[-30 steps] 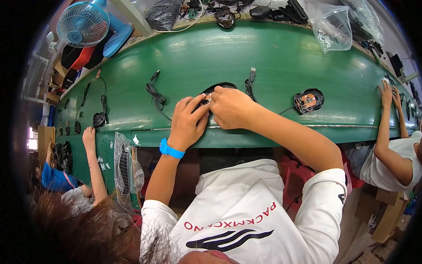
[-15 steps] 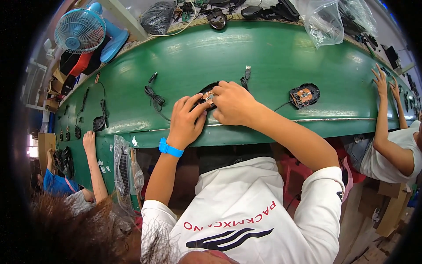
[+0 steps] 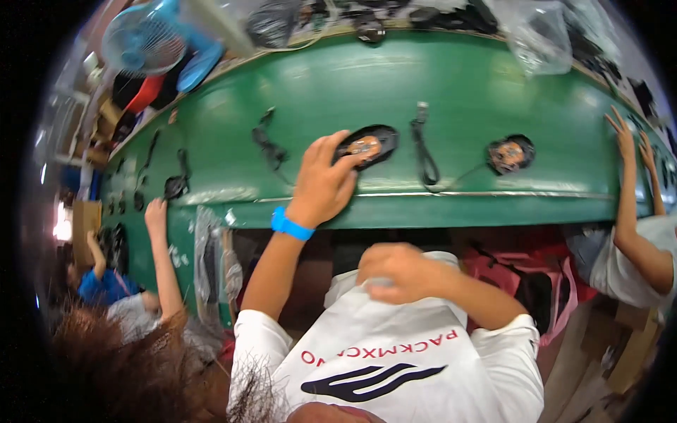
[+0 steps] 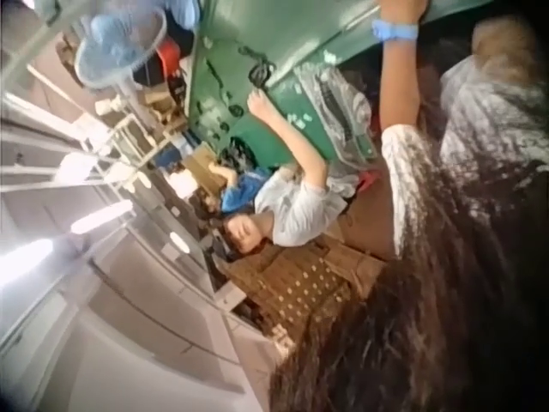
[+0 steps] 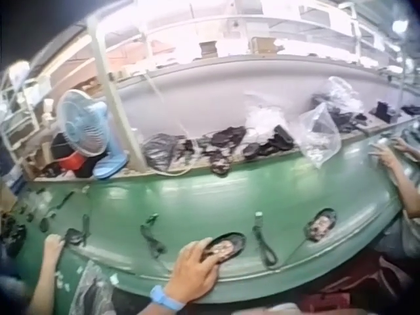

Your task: Assemble computer mice by placing internal components and closing the shell on a production line.

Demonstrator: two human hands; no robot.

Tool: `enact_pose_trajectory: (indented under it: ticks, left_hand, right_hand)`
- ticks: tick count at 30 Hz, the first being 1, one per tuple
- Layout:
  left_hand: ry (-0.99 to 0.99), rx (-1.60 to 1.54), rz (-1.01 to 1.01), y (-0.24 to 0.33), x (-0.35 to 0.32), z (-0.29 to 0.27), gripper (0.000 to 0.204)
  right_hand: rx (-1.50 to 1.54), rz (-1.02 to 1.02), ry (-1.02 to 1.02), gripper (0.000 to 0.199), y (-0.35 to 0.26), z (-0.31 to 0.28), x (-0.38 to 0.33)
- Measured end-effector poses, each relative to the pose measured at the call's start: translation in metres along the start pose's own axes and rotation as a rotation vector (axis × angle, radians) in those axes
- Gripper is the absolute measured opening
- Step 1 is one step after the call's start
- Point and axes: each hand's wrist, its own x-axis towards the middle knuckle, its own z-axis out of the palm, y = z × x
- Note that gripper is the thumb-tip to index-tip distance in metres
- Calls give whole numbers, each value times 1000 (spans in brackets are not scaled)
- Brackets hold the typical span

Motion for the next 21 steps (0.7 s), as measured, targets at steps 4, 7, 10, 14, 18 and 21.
enact_pose_trajectory:
  ticks: [4,7,10,14,18,21]
  left_hand:
    - [-34,36,-75,-8,-14,-15,41]
    - [5,-92,-108,7,-13,-30,40]
    - [92,-29,-228,-7,-45,-38,38]
    - [239,116,-386,-13,-80,-43,36]
    - [297,189,-470,-7,-79,-38,37]
    - [289,174,-469,-6,-72,-32,38]
  right_hand:
    - [131,211,-289,25,81,71,-15]
    - [-62,423,-20,26,143,96,-13]
    - [-732,148,432,27,185,108,-3]
    - [-683,97,412,27,189,108,33]
    - [-633,92,384,27,198,110,53]
    - [-647,145,398,26,212,93,52]
